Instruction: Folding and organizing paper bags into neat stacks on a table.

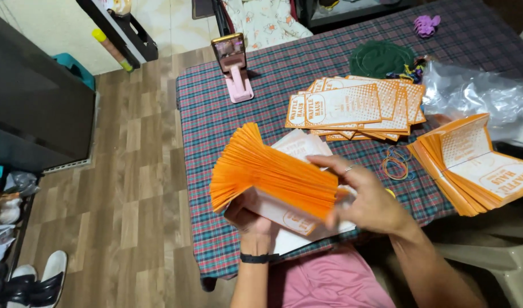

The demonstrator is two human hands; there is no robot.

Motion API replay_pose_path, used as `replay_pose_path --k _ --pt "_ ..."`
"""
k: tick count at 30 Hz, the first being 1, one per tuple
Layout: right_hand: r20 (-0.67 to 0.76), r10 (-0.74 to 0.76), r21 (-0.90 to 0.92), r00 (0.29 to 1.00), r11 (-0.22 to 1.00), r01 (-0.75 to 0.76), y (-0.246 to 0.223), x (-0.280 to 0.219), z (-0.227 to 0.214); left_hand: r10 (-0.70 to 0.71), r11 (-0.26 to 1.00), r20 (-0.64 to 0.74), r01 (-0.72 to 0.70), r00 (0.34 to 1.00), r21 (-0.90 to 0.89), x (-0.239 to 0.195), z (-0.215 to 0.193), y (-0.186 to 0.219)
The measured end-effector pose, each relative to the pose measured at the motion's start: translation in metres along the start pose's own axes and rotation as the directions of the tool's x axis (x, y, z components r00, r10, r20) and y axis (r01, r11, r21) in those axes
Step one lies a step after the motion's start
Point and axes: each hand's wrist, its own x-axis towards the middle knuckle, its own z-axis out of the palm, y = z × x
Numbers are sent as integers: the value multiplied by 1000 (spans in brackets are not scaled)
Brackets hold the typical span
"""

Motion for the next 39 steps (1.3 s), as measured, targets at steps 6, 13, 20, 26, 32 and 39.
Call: replay_pose_path --k 6,13,20,26,32,39 --pt "-287 -128 -164 949 983 83 -36 -7 3 -14 967 14 17 1000 -255 -1 -16 -13" --pt "-340 -339 -519 877 845 125 -61 -15 11 -12 866 20 20 1000 -500 -9 -34 -31" --pt "-531 -287 -472 798 882 3 -39 -32 22 -31 707 36 48 999 -705 -16 -44 -43" --pt "-333 -487 -585 807 778 229 -53 -15 28 -159 785 9 132 987 -605 -9 -62 -58" --pt "-587 -293 -361 755 929 80 -30 -33 23 -320 827 -119 215 940 -519 -7 -42 -39" --pt "-614 89 -15 784 992 -124 26 -52 46 -349 854 -225 210 910 -476 -6 -41 -43"
